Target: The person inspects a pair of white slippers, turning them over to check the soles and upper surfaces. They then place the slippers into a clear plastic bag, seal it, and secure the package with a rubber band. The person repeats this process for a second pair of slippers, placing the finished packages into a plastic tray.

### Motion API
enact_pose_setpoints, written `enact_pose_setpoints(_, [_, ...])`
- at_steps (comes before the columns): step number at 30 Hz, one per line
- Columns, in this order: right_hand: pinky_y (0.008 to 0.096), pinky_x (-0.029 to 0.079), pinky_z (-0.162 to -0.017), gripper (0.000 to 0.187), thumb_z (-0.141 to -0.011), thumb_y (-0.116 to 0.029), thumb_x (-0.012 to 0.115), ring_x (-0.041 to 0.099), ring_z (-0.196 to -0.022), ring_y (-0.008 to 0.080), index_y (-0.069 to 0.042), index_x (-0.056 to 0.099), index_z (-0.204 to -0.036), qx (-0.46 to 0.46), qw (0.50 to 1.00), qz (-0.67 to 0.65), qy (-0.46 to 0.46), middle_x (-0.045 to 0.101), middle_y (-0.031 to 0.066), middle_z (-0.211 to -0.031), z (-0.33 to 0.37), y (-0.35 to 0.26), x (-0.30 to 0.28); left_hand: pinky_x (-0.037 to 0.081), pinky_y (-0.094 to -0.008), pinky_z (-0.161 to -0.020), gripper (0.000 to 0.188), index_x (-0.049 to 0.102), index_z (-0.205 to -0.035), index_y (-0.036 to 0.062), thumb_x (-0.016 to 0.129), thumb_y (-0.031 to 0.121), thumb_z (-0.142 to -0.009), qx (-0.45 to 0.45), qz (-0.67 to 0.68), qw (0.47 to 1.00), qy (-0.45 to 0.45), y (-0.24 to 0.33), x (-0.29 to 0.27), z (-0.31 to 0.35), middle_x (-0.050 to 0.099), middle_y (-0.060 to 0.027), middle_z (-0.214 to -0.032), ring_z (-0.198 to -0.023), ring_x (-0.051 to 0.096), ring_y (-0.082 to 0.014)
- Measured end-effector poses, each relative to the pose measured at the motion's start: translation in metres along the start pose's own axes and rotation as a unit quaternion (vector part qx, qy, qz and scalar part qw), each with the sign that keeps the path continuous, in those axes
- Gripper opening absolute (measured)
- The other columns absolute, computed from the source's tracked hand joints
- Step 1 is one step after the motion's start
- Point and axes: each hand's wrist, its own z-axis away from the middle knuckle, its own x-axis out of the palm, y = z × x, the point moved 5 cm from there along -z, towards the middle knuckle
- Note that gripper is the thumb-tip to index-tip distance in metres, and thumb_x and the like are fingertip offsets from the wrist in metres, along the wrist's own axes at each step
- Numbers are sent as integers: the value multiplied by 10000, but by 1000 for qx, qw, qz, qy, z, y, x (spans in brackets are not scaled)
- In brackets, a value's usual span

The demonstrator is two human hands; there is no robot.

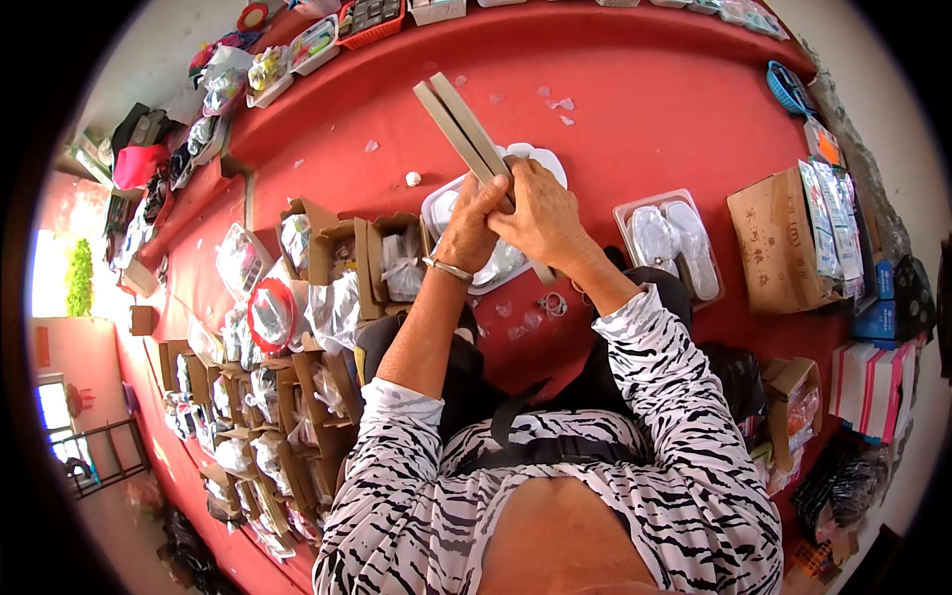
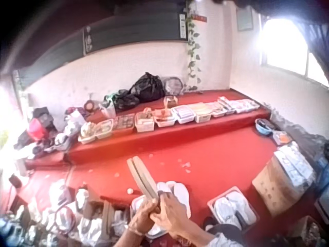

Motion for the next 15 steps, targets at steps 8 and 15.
enact_pose_setpoints(8, [307,475,-748,443,-837,-297,623,614,-875,211,76,588,-1074,73,920,-376,-76,647,171,-944,-14,20,-6,460,-403,-918,523,507,-1169,21,625,387,-813,0,216,976,19,15,-16,2,579,-142,-1121,-1018,569,-262])
enact_pose_setpoints(15, [331,459,-866,861,-739,-448,714,562,-1075,278,80,356,-1318,141,905,-388,-100,535,244,-1184,-7,8,-17,469,-417,-919,564,484,-1199,22,637,390,-800,51,195,979,13,32,-15,6,583,-147,-1118,-1010,579,-288])
